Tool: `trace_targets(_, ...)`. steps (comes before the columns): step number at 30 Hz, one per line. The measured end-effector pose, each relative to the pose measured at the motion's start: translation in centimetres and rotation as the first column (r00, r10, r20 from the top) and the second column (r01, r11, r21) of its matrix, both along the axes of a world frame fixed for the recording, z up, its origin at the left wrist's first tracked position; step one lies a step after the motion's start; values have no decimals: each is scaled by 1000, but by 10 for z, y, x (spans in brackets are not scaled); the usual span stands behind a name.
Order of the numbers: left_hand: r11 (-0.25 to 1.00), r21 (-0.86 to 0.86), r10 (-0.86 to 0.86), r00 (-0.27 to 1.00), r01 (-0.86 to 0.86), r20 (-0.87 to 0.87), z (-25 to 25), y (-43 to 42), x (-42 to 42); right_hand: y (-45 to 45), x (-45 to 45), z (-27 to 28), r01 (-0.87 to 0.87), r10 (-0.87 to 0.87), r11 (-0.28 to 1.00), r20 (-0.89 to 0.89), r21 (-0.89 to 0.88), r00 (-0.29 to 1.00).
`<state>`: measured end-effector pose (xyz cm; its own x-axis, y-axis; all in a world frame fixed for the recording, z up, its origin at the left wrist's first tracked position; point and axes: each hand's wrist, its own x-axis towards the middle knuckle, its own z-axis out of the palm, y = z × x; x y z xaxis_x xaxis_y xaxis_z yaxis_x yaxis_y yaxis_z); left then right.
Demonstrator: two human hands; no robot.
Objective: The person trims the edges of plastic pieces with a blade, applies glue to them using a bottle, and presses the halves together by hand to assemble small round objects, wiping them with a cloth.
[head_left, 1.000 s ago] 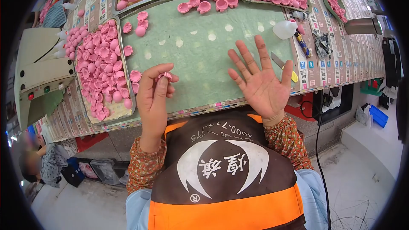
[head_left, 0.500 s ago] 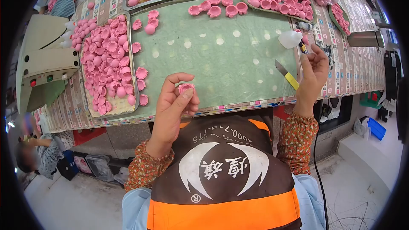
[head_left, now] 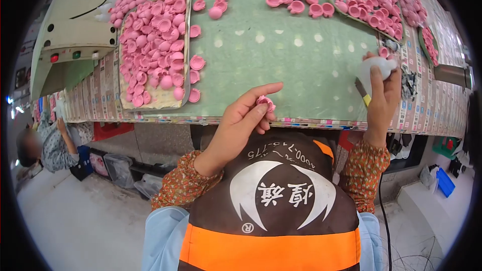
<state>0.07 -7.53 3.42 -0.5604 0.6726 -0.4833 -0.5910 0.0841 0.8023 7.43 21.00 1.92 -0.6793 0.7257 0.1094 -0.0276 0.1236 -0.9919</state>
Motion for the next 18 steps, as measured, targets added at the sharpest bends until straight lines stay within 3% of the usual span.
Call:
trace_targets(3,995,-66,-78,993,73,-83,-1,2,3,-34,16,10,-217,223,968,29,-128,974)
trace_targets(5,994,-83,-92,947,70,-308,-9,4,10,-56,21,14,-403,419,894,48,-197,907)
trace_targets(6,994,-84,-97,948,75,-304,-5,5,11,-66,22,16,-472,493,858,68,-202,868)
trace_targets(8,930,-338,-293,843,142,-451,8,7,10,-82,23,19,-566,602,792,143,-230,785)
trace_targets(9,929,-341,-296,844,145,-448,8,6,10,-88,21,18,-563,601,792,143,-234,786)
trace_targets(11,914,-390,-344,729,113,-592,8,7,11,-96,18,15,-632,649,760,187,-150,737)
trace_targets(15,915,-373,-342,780,150,-524,11,2,9,-105,20,6,-556,591,805,195,-206,783)
trace_targets(17,987,-70,-161,944,147,-289,-2,-3,11,-104,19,10,-503,569,812,214,-295,794)
trace_targets(18,987,-70,-160,944,146,-288,-4,-4,11,-104,19,11,-443,548,811,234,-382,803)
